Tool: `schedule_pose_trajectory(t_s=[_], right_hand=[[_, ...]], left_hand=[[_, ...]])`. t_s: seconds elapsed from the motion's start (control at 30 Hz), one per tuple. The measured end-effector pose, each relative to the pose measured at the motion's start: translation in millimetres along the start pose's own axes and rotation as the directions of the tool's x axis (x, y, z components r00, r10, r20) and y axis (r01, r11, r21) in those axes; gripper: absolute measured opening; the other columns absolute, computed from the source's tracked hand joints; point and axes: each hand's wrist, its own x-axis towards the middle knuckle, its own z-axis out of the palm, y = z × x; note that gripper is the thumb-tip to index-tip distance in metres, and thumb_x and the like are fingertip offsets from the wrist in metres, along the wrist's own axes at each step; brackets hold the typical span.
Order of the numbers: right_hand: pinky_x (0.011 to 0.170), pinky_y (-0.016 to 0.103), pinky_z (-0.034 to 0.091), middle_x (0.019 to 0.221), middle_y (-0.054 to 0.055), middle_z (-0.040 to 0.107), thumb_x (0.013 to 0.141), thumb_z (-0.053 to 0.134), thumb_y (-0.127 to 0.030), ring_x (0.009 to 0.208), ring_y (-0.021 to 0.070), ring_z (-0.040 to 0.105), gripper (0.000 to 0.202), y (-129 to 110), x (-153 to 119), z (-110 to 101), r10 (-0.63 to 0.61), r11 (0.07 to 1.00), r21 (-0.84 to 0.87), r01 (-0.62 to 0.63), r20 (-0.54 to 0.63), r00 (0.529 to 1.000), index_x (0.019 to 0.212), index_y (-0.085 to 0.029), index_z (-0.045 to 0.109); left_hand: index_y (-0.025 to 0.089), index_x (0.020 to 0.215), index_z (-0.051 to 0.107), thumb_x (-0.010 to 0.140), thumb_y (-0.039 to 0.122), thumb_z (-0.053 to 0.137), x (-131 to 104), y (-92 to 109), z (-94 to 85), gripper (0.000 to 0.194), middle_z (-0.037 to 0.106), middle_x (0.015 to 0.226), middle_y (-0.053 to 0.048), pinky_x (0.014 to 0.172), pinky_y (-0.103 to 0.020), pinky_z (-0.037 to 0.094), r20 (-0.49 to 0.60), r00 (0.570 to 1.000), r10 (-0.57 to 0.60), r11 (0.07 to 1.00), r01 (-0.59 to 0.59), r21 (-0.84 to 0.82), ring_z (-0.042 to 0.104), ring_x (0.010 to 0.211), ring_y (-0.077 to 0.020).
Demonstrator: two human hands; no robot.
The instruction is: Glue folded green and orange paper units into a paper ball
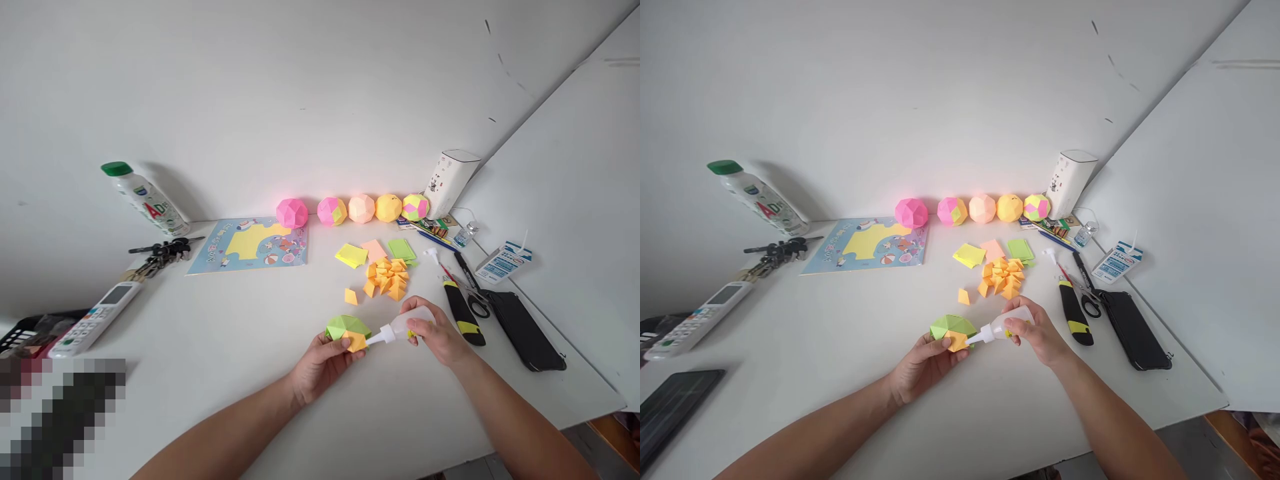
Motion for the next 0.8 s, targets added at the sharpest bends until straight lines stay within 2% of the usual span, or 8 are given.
schedule_pose_trajectory(t_s=[0.23,0.6,0.8], right_hand=[[0.046,0.024,0.033,0.062,-0.003,0.052,0.07,0.071,-0.038,0.049,0.0098,0.042,0.028,3.3,3.8,-0.7,0.062,0.998,0.013,-0.062,-0.014,0.998,0.084,-0.019,0.056],[0.046,0.023,0.032,0.062,-0.003,0.051,0.071,0.07,-0.037,0.05,0.01,0.042,0.025,1.8,2.0,-1.8,0.067,0.997,-0.027,-0.067,0.004,0.998,0.082,-0.02,0.057],[0.045,0.023,0.031,0.06,-0.002,0.053,0.073,0.068,-0.037,0.047,0.0087,0.042,0.024,-1.0,2.2,-1.3,0.096,0.994,0.05,-0.097,0.02,0.995,0.081,-0.019,0.056]], left_hand=[[0.009,0.09,0.068,0.075,0.017,0.068,-1.1,0.5,-1.2,0.017,0.069,0.084,-0.008,0.082,-0.028,0.048,0.0,1.0,-0.019,1.0,0.019,0.017,0.064,0.077,-0.0152],[0.01,0.091,0.068,0.076,0.016,0.067,-1.2,-1.1,-2.0,0.017,0.069,0.085,-0.007,0.082,-0.028,0.048,0.013,1.0,-0.027,1.0,0.027,-0.007,0.063,0.076,-0.0142],[0.01,0.091,0.068,0.076,0.015,0.066,-1.6,-0.9,-2.6,0.015,0.069,0.084,-0.007,0.081,-0.028,0.048,0.009,1.0,-0.03,1.0,0.03,-0.009,0.064,0.076,-0.0149]])
